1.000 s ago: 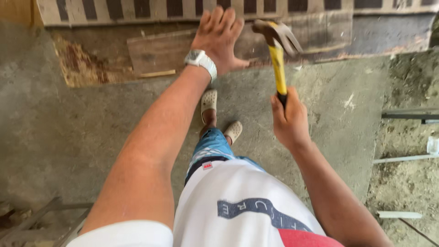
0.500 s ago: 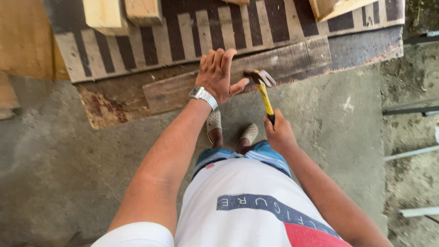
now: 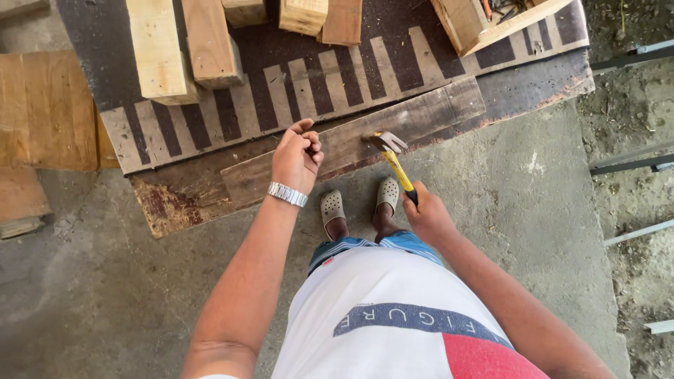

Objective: The person picks up small wooden blocks and a plank on a workbench, positions them, and uses a claw hammer to drive nails into the wood, hammering at several spots and repositioning the pieces between strikes.

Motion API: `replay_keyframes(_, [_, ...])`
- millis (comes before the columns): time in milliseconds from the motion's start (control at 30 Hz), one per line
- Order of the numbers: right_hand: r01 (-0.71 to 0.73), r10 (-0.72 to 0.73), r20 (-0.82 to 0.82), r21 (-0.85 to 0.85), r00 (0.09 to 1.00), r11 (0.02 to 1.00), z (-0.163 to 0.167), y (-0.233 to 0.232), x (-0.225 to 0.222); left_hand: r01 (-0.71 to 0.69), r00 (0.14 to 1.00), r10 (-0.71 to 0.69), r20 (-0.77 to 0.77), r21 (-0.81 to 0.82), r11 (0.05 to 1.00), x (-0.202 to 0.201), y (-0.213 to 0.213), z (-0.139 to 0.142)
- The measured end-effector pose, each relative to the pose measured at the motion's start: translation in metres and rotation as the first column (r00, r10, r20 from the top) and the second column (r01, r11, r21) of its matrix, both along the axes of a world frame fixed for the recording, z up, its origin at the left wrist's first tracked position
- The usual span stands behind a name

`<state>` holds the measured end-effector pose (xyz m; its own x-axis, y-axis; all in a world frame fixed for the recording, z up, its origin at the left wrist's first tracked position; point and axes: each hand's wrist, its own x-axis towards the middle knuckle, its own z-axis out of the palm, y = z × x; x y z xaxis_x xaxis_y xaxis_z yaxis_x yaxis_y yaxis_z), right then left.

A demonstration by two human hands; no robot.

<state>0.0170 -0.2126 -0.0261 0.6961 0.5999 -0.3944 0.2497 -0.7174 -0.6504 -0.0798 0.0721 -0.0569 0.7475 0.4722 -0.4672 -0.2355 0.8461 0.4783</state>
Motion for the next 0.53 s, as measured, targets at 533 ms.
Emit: replay_keyframes(533, [0.031, -0.034, -0.058, -0.057, 0.998, 0.998, 0.050, 0.001, 0.015, 0.280, 0.950, -0.287, -0.122, -0.070, 0.957, 0.001, -0.013, -0.012])
